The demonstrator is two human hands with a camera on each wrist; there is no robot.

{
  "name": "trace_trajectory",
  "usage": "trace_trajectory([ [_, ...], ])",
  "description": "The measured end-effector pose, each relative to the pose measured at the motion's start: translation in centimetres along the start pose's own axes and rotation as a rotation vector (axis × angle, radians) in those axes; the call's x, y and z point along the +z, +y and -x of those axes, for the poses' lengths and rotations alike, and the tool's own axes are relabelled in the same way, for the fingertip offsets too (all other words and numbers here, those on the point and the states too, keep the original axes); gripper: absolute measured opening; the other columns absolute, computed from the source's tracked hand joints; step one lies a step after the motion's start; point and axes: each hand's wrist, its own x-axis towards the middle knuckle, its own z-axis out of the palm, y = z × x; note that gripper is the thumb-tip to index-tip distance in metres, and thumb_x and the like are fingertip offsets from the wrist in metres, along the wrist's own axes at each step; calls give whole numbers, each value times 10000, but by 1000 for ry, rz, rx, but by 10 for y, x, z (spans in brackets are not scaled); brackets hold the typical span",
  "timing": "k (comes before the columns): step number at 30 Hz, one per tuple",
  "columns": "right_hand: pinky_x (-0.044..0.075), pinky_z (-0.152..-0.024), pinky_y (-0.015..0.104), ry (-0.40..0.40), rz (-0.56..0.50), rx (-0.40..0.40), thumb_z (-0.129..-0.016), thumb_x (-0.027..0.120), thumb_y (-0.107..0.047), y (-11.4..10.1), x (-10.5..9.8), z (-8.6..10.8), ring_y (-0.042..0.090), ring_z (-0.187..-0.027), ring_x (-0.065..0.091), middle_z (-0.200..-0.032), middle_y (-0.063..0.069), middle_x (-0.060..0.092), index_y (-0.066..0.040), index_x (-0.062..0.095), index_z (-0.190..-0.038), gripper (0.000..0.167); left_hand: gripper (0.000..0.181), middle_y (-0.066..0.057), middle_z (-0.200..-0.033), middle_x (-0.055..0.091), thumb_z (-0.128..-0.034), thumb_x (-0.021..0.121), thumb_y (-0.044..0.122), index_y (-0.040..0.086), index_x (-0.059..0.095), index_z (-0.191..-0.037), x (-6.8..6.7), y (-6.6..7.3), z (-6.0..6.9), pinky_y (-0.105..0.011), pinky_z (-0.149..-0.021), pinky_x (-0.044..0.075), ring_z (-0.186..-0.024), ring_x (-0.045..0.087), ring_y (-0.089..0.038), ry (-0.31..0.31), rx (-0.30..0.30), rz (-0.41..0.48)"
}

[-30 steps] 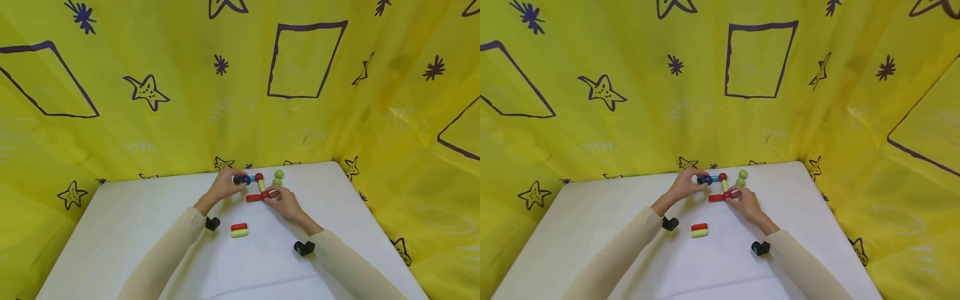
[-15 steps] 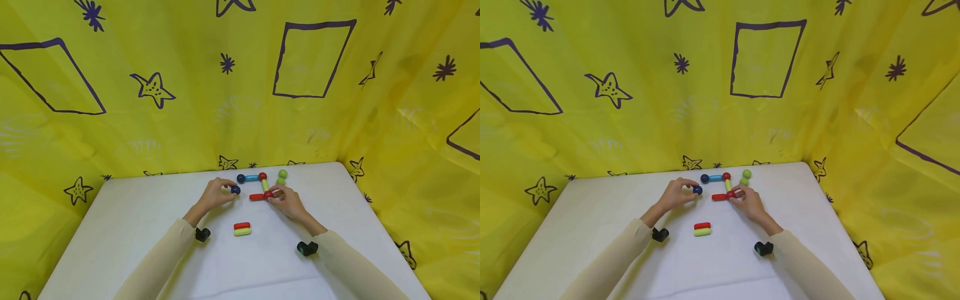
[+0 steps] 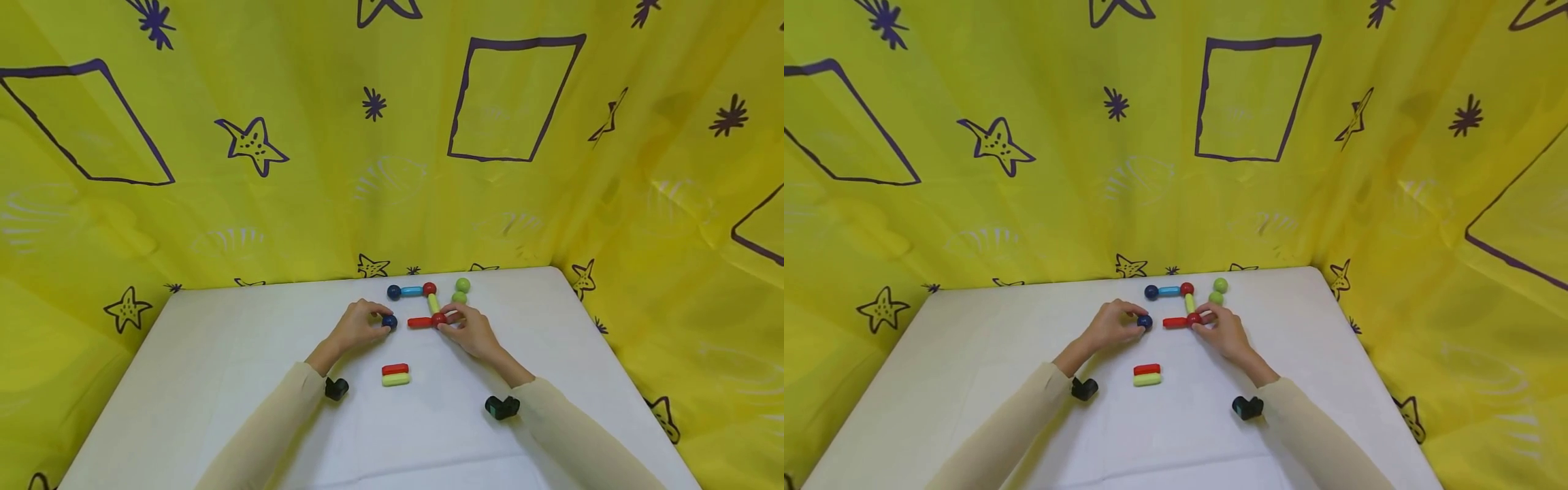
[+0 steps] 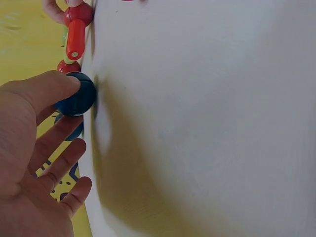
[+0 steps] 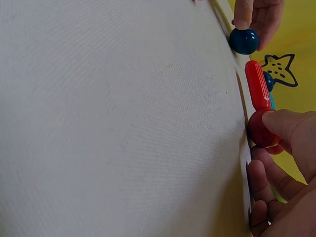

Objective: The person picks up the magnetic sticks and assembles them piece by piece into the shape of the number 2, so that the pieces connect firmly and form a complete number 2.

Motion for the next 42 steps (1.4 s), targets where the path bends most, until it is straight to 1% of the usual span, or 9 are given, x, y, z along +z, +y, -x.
trace_trajectory([
  [4,509,-785,335,3,2,-1,-940,769,-182,0,1,0,244,-914,604,-1101,84,727,-129,679,-1198,278,275,-23,-1067,755,-872,826,137,88,785,-1140,2,0,0,-391,-910,502,-1000,608,-214,-21,-31,-5],
  [15,505,-781,325,6,8,-4,-938,770,-175,-2,1,1,247,-908,603,-1096,93,724,-122,678,-1199,282,295,-35,-1100,743,-891,815,162,83,771,-1172,3,6,-2,-398,-942,513,-1021,614,-211,-48,-31,12],
  [19,517,-786,362,8,7,-29,-934,770,-157,-2,1,1,265,-898,612,-1075,117,731,-103,681,-1184,271,301,-36,-1095,736,-897,812,171,89,768,-1183,3,8,-4,-398,-938,508,-1014,606,-212,-51,-34,17],
  [22,530,-813,392,9,9,-44,-936,766,-149,-2,2,0,272,-922,625,-1074,120,733,-100,681,-1184,267,303,-30,-1086,735,-898,812,171,94,768,-1188,5,8,-6,-383,-926,503,-1003,596,-201,-58,-36,22],
  [27,537,-833,416,17,4,-40,-934,770,-149,-2,4,-1,281,-948,629,-1076,116,732,-106,683,-1180,265,295,-21,-1063,742,-894,819,180,102,775,-1176,7,8,-10,-358,-898,503,-975,597,-188,-71,-24,7],
  [34,545,-837,433,16,11,-32,-937,768,-156,-3,5,-2,282,-946,629,-1083,119,730,-108,680,-1191,273,303,-31,-1084,742,-899,815,177,105,771,-1190,7,7,-11,-360,-907,505,-986,601,-196,-77,-48,17],
  [42,541,-803,399,36,22,-1,-944,764,-184,-4,7,-4,265,-915,622,-1080,110,730,-128,677,-1204,280,310,-37,-1116,748,-905,810,178,99,768,-1202,7,6,-11,-367,-938,516,-1019,621,-201,-53,-61,34],
])
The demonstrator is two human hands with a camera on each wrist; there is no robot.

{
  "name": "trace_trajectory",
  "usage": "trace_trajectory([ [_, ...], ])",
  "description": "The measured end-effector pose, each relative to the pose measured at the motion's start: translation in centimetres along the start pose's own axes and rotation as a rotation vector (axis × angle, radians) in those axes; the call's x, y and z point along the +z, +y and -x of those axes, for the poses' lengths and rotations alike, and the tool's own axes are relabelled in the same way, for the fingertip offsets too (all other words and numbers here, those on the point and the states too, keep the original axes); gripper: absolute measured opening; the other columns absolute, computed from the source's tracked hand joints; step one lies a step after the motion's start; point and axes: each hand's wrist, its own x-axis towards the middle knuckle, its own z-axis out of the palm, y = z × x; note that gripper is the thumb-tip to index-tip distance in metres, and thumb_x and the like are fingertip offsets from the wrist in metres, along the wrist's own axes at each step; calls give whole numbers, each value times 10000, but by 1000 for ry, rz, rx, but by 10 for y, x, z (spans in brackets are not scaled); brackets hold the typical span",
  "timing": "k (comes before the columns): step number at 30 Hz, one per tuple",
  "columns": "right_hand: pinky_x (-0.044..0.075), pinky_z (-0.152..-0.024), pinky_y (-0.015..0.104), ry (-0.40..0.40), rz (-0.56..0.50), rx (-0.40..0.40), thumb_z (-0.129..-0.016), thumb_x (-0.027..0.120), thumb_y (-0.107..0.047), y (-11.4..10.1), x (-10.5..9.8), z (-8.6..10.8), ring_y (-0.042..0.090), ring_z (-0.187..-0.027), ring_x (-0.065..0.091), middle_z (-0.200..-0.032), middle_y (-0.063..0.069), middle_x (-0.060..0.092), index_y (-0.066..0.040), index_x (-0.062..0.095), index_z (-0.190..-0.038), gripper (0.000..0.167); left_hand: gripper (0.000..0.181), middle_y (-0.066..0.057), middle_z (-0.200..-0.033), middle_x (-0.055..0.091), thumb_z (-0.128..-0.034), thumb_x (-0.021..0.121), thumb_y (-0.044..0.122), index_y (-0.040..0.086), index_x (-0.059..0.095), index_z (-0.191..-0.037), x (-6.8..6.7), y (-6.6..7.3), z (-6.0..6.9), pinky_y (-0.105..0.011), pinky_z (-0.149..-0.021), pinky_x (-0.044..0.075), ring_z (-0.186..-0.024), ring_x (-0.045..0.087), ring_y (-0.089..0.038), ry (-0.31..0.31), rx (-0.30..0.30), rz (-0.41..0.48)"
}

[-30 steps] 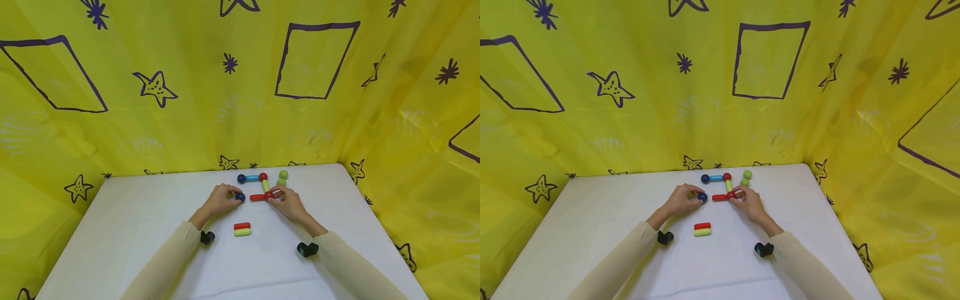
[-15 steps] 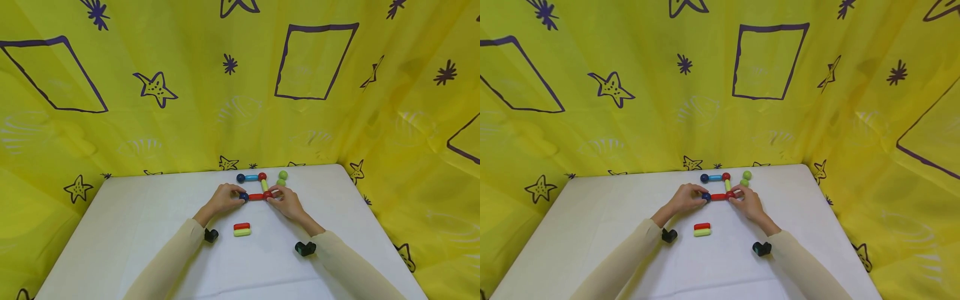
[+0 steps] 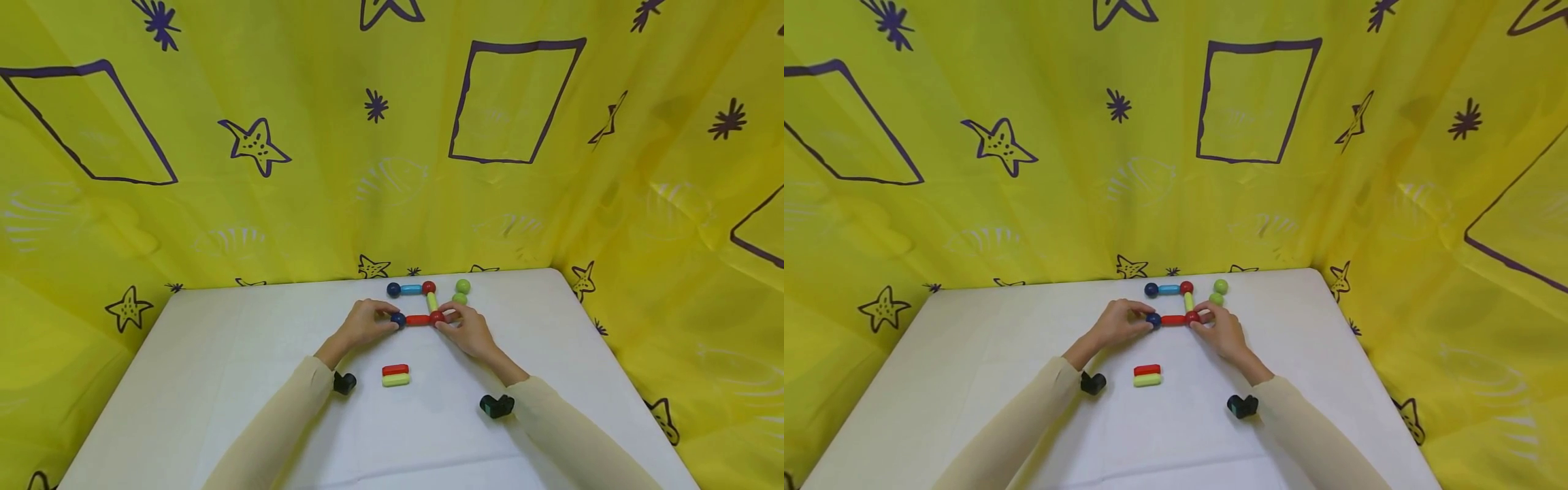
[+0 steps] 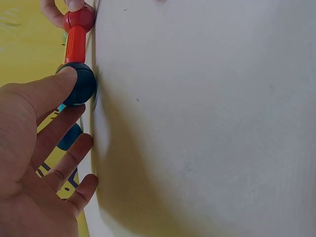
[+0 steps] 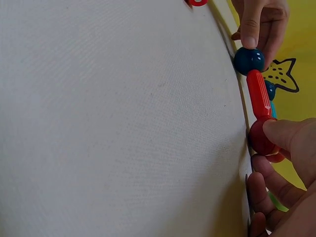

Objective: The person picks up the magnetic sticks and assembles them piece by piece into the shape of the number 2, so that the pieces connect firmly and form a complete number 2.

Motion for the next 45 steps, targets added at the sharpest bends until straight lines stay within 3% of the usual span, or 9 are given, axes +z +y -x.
trace_trajectory([
  [10,553,-798,387,10,5,36,-942,767,-189,-3,2,-2,276,-947,636,-1083,116,727,-126,679,-1219,298,293,-44,-1118,752,-914,799,164,87,770,-1195,-4,-3,-2,-378,-932,525,-1013,628,-209,-3,25,9],
  [25,514,-784,413,27,35,45,-939,769,-206,-8,4,-6,278,-939,623,-997,97,716,-114,678,-1222,311,279,-40,-1115,745,-917,790,147,100,774,-1191,-5,-5,-4,-380,-921,523,-996,615,-205,16,-2,27],
  [34,533,-774,409,-54,114,18,-950,752,-197,-18,-12,-5,282,-925,632,-1016,102,720,-108,633,-1300,381,277,-47,-1131,744,-923,780,138,95,771,-1197,-8,-3,-7,-387,-933,519,-1005,619,-208,0,7,25],
  [40,528,-737,420,-97,160,-65,-948,745,-188,-26,-30,-6,306,-917,659,-1028,116,732,-98,619,-1322,404,276,-37,-1130,741,-926,780,133,105,771,-1200,-10,-2,-7,-381,-949,515,-1016,620,-202,-25,-14,32],
  [45,533,-754,410,-192,158,-173,-938,754,-148,-32,-42,-7,269,-898,669,-1013,96,737,-75,620,-1317,408,271,-29,-1118,740,-923,787,156,119,778,-1191,-12,-3,-7,-387,-941,511,-1006,618,-194,-34,-21,32],
])
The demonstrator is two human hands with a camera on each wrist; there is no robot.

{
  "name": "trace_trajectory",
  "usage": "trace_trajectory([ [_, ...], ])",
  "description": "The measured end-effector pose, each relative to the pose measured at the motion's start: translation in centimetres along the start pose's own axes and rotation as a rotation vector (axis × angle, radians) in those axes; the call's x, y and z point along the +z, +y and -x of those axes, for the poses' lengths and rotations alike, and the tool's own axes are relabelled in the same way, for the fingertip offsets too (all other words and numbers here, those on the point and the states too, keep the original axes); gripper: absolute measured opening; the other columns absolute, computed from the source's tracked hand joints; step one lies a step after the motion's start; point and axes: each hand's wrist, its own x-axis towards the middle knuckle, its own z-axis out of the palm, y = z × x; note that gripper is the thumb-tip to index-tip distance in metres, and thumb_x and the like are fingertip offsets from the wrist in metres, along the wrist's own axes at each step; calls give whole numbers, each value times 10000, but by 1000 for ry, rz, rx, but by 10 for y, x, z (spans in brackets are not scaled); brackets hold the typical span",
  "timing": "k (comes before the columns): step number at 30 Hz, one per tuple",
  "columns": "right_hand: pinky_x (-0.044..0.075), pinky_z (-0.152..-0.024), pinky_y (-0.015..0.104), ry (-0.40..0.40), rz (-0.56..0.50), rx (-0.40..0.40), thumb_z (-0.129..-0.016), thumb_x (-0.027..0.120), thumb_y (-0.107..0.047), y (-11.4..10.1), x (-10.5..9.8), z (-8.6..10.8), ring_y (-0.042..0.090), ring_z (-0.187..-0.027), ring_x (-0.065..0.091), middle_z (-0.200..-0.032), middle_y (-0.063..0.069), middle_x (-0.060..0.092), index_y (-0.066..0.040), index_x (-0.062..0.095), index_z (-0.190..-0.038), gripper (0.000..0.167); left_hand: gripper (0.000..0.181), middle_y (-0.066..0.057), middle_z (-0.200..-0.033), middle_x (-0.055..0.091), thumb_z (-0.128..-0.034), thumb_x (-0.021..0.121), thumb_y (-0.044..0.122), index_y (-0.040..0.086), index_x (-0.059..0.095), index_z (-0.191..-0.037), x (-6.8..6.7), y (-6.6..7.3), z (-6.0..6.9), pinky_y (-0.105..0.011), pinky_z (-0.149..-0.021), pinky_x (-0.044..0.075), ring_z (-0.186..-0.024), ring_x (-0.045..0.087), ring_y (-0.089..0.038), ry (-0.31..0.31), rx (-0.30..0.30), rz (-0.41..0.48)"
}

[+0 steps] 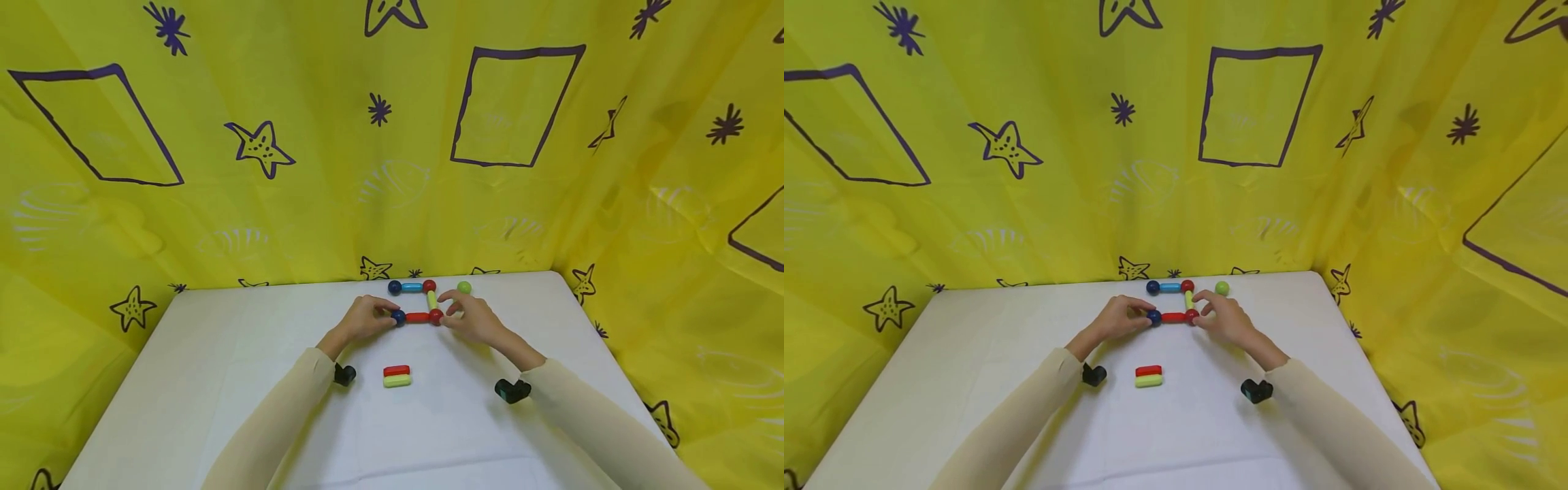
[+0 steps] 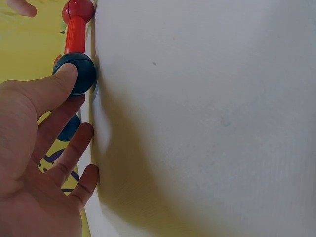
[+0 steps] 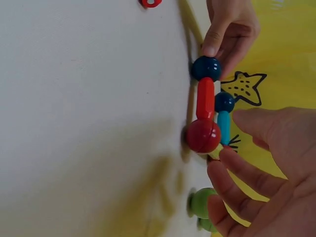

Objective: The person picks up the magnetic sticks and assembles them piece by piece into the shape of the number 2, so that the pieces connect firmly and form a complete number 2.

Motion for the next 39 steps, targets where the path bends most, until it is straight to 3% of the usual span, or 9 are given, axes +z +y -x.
trace_trajectory([
  [6,545,-707,325,-119,-54,-112,-933,760,-116,-7,-3,1,216,-754,650,-1026,94,727,-50,624,-1312,408,265,-21,-1096,740,-914,798,172,133,788,-1176,0,-3,-2,-372,-915,514,-983,616,-185,1,-10,2],
  [12,543,-741,282,-222,-74,-247,-941,744,-92,-11,5,-3,212,-838,635,-988,90,706,-23,651,-1283,362,264,-19,-1106,742,-919,793,172,126,785,-1180,0,-4,-2,-376,-918,520,-980,621,-181,-1,-7,7],
  [16,555,-780,277,-309,-101,-296,-951,730,-97,-17,10,-6,193,-862,650,-1024,92,713,-14,659,-1279,346,265,-25,-1095,746,-917,793,162,117,784,-1178,-1,-4,-2,-365,-900,522,-961,622,-176,-2,5,-3],
  [26,546,-855,278,-524,-109,-305,-952,735,-116,-36,32,-13,157,-917,670,-1072,72,724,-60,677,-1256,315,244,-23,-1072,760,-902,805,132,99,793,-1143,-2,-4,-4,-336,-888,531,-954,641,-171,5,38,2],
  [31,533,-864,274,-568,-67,-325,-945,722,-68,-44,44,-13,142,-906,650,-1062,71,728,-98,708,-1219,276,242,-17,-1062,756,-908,801,137,107,793,-1149,-2,-4,-4,-326,-873,527,-939,630,-172,-5,21,19],
  [39,519,-854,248,-594,0,-324,-942,702,-28,-50,59,-15,110,-879,620,-1009,-36,715,-156,742,-1192,284,259,-20,-1074,762,-902,806,135,106,789,-1159,-2,-5,-4,-331,-882,522,-952,642,-167,2,30,10],
])
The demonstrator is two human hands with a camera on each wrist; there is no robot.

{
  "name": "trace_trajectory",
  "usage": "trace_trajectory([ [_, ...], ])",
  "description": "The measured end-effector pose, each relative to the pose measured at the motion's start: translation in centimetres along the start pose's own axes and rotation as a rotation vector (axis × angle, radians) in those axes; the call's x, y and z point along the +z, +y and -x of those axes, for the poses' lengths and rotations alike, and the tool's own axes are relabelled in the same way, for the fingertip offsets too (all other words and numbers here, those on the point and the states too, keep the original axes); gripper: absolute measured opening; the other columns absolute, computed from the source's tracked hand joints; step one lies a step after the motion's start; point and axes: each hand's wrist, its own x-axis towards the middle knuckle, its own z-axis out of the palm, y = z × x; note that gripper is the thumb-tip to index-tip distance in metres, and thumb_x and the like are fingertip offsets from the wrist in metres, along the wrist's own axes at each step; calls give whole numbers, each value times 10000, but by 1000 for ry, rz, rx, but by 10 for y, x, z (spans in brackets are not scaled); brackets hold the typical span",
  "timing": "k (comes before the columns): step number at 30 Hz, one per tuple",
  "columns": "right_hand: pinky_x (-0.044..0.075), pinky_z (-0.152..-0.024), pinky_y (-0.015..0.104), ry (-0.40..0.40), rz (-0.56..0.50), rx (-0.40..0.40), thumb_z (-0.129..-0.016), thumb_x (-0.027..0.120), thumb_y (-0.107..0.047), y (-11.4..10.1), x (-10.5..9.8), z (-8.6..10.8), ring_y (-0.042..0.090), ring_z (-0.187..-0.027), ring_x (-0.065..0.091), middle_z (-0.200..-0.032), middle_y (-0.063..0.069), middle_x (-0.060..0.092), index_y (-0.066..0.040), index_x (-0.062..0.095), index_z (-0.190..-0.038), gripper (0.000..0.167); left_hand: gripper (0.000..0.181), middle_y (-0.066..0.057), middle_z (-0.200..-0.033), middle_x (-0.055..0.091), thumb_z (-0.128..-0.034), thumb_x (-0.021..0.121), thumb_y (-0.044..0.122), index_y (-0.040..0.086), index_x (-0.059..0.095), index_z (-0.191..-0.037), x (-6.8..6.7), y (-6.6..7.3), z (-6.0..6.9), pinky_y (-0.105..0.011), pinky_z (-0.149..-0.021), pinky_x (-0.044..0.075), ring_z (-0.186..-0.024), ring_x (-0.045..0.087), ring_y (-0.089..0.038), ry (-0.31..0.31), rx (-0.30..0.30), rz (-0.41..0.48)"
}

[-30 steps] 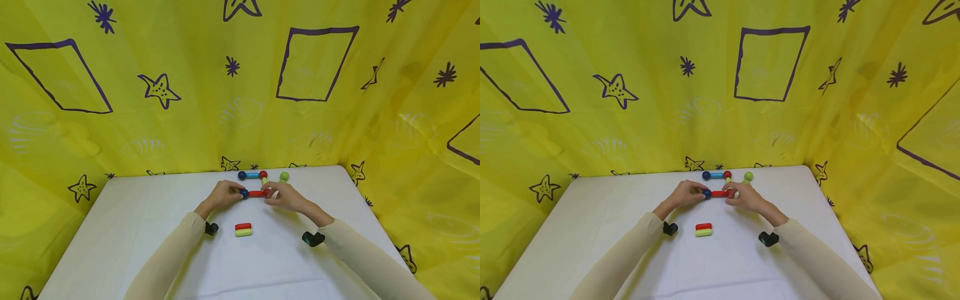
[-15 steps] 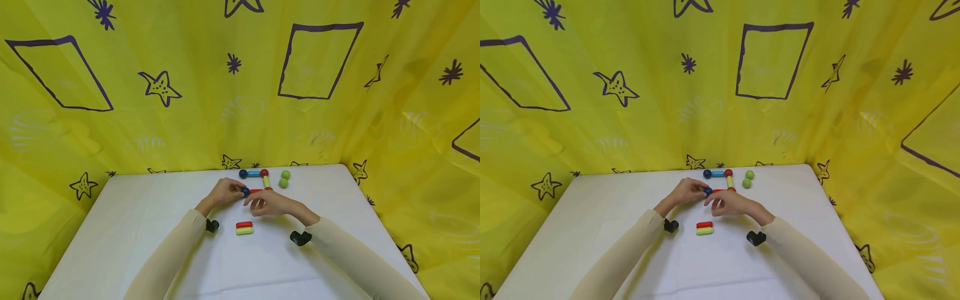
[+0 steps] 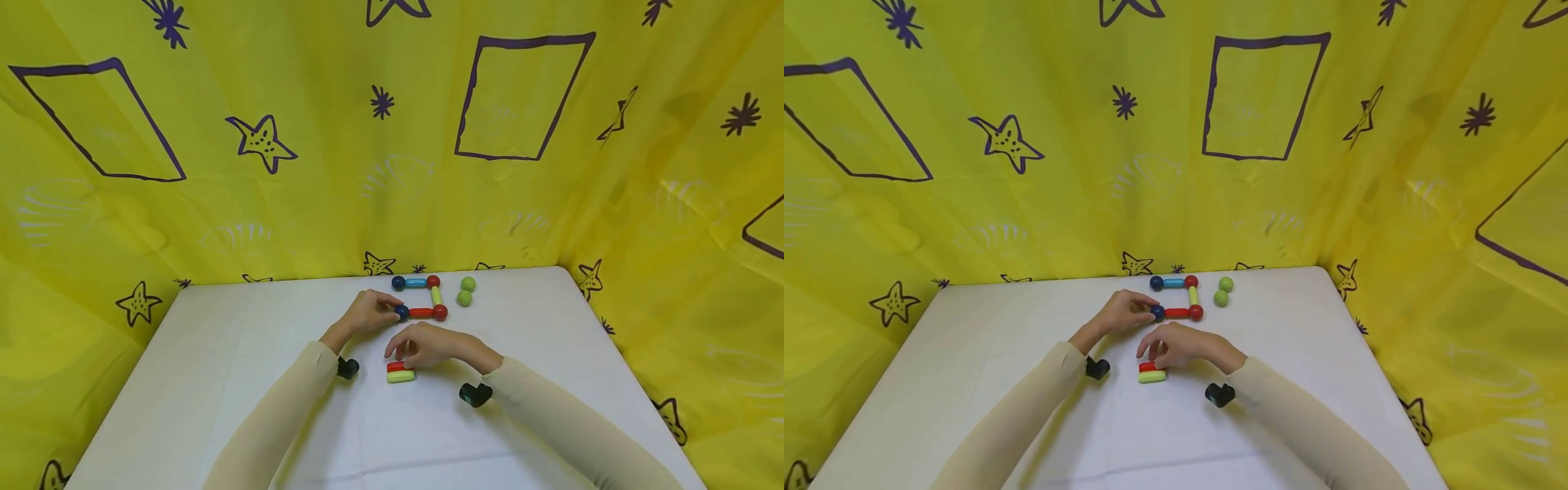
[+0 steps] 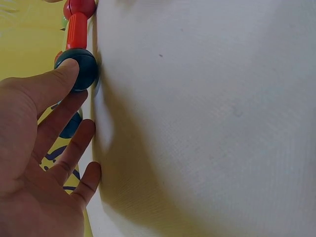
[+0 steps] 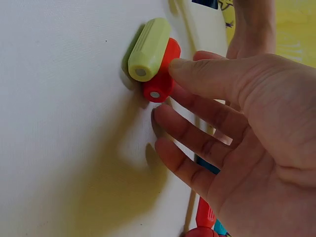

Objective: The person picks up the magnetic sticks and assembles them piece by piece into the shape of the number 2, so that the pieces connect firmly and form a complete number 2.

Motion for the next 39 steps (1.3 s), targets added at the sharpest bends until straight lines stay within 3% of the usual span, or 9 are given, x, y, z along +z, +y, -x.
trace_trajectory([
  [15,505,-825,226,-31,70,-11,-964,677,-6,-3,3,-4,79,-825,586,-973,-66,713,-182,763,-1195,303,268,-33,-1091,762,-898,809,138,94,786,-1161,-2,1,-2,-327,-875,524,-956,648,-169,6,25,-16],
  [29,493,-792,229,-22,134,35,-928,683,39,-11,0,0,92,-792,557,-941,-35,668,-147,730,-1140,286,266,-32,-1101,757,-907,802,149,100,784,-1168,-3,3,-1,-339,-886,521,-958,639,-170,2,16,-13],
  [39,493,-748,244,75,54,32,-922,667,49,-1,-3,12,122,-788,569,-970,3,696,-129,721,-1132,280,255,-37,-1063,762,-902,802,140,88,788,-1151,-1,4,1,-344,-877,522,-934,645,-164,13,22,-28],
])
